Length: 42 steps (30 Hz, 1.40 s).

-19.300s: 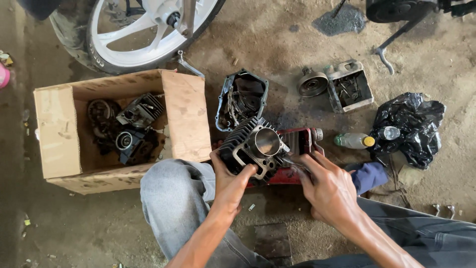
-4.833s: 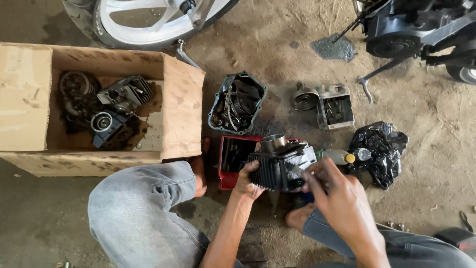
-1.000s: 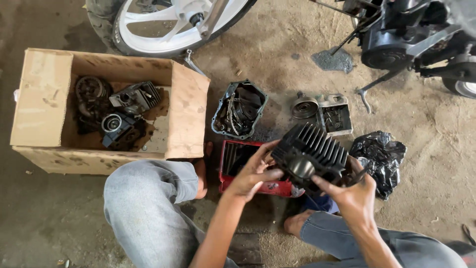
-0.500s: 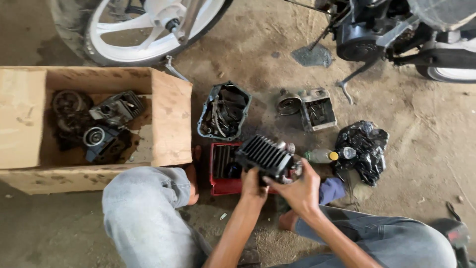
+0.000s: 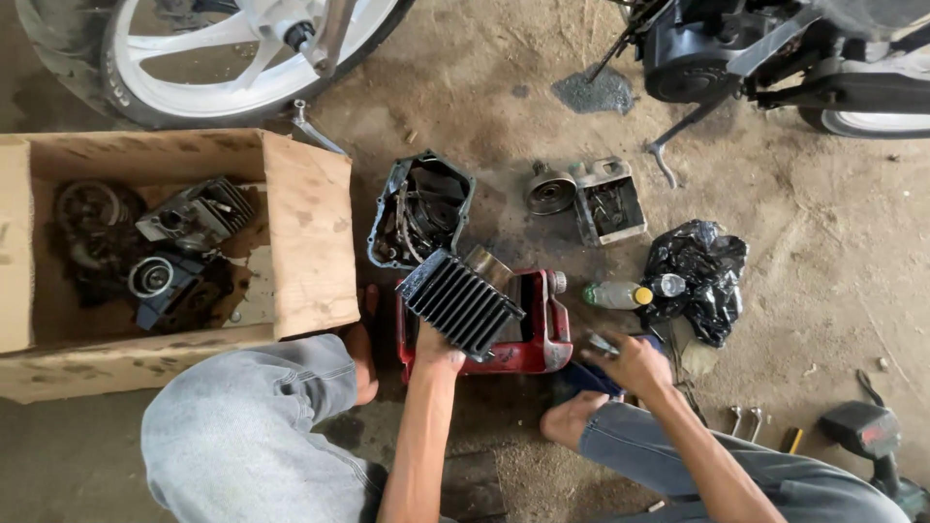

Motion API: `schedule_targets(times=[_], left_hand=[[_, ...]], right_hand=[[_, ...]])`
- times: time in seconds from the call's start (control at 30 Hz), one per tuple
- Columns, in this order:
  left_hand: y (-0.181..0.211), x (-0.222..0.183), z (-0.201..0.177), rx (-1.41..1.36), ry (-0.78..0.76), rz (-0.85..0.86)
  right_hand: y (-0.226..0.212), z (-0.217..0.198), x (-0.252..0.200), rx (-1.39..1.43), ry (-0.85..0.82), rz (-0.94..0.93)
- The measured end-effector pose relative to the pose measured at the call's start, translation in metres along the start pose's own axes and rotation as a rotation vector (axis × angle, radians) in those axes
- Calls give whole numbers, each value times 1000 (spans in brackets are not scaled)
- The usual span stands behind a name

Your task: Cleaning and inspecting a motorcycle engine cylinder block and associated parts.

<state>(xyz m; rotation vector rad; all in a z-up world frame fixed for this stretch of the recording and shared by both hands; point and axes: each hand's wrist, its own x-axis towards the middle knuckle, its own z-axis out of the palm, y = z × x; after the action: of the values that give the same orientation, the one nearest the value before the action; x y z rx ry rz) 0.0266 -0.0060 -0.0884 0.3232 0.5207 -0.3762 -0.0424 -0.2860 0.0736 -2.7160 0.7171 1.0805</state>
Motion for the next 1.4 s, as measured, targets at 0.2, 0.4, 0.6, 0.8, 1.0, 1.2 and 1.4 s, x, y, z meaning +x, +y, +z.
schedule_targets(times=[0.2, 0.4, 0.6, 0.8, 1.0, 1.2, 1.4], left_hand=[[6, -27, 29, 11, -59, -78], [29, -66, 122, 133, -131, 19], [0, -56, 92, 190, -162, 83], [19, -72, 143, 321, -65, 80], [9, -50, 101, 318, -90, 151], [17, -55, 109, 239, -11, 73], [14, -58, 113, 305, -86, 230]], right_hand=[[116, 109, 117, -235, 42, -46], [141, 156, 185, 262, 163, -13], [80, 122, 170, 1142, 358, -118], [84, 131, 188, 1173, 515, -88], [41, -15, 110, 791, 513, -475], [-47, -190, -57, -460, 205, -347], [-73, -220, -137, -813, 174, -409]])
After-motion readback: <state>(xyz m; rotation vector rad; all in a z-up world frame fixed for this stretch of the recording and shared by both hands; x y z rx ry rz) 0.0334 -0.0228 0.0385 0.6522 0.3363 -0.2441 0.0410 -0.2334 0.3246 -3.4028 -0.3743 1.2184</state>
